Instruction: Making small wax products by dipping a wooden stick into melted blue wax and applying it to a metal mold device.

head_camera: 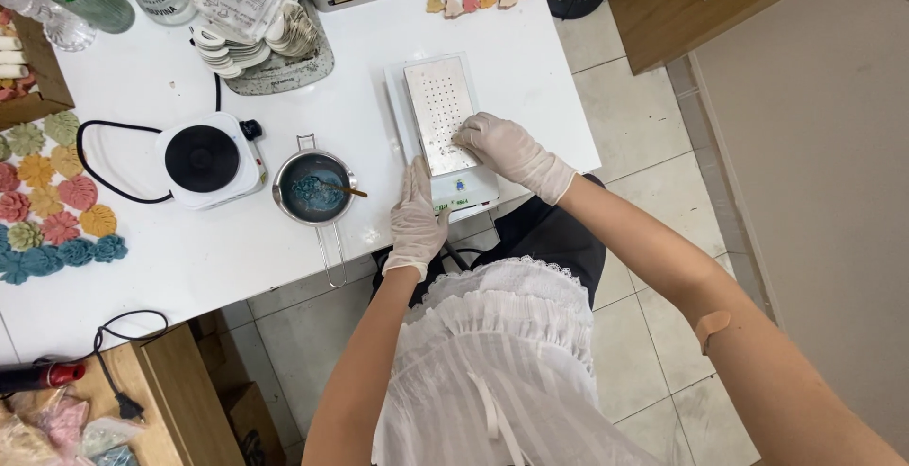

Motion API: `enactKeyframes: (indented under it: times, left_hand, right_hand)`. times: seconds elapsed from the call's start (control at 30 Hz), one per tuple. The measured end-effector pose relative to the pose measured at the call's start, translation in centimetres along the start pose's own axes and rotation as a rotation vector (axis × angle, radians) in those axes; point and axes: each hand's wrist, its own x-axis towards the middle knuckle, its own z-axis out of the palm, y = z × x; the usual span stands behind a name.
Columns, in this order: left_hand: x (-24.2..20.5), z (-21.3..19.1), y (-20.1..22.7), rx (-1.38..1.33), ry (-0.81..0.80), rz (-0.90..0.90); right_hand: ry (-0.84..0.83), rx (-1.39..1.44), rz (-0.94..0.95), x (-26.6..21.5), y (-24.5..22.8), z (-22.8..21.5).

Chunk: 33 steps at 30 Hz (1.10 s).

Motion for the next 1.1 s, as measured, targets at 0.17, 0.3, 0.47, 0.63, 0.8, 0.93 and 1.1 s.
enactKeyframes:
  times: [0.17, 0.3, 0.47, 0.63, 0.8, 0.93, 1.1]
  left_hand:
    - [0.4, 0.0, 0.2, -0.003, 0.004, -0.016]
    - [0.0, 1.3, -0.4, -0.004, 0.036, -0.006]
    - [0.0, 0.4, 0.4, 0.01, -0.006, -0.034]
    - [0.1, 0.5, 0.1, 0.002, 0.004, -0.018]
    - [-0.1, -0.5, 0.8, 0.017, -0.022, -0.049]
    - [0.1, -0.6, 1.0, 0.018, -0.017, -0.071]
    - [0.1, -0.5, 0.9, 0.088, -0.06, -0.076]
  right_hand:
    - [0.048, 0.027, 0.055, 3.8, 2.1, -1.4]
    - [0.127, -0.021, 0.1, 5.3, 3.9, -0.2]
    - [0.108, -0.111, -0.008, 2.9, 2.4, 0.3]
    - [0.075, -0.125, -0.048, 0.2, 0.3, 0.6]
    - [0.019, -0.039, -0.046, 0.7, -0.1, -0.3]
    - [0.074, 0.021, 0.003, 4.7, 2.6, -1.9]
    - [0.098, 0.056, 0.114, 7.2, 6.0, -0.6]
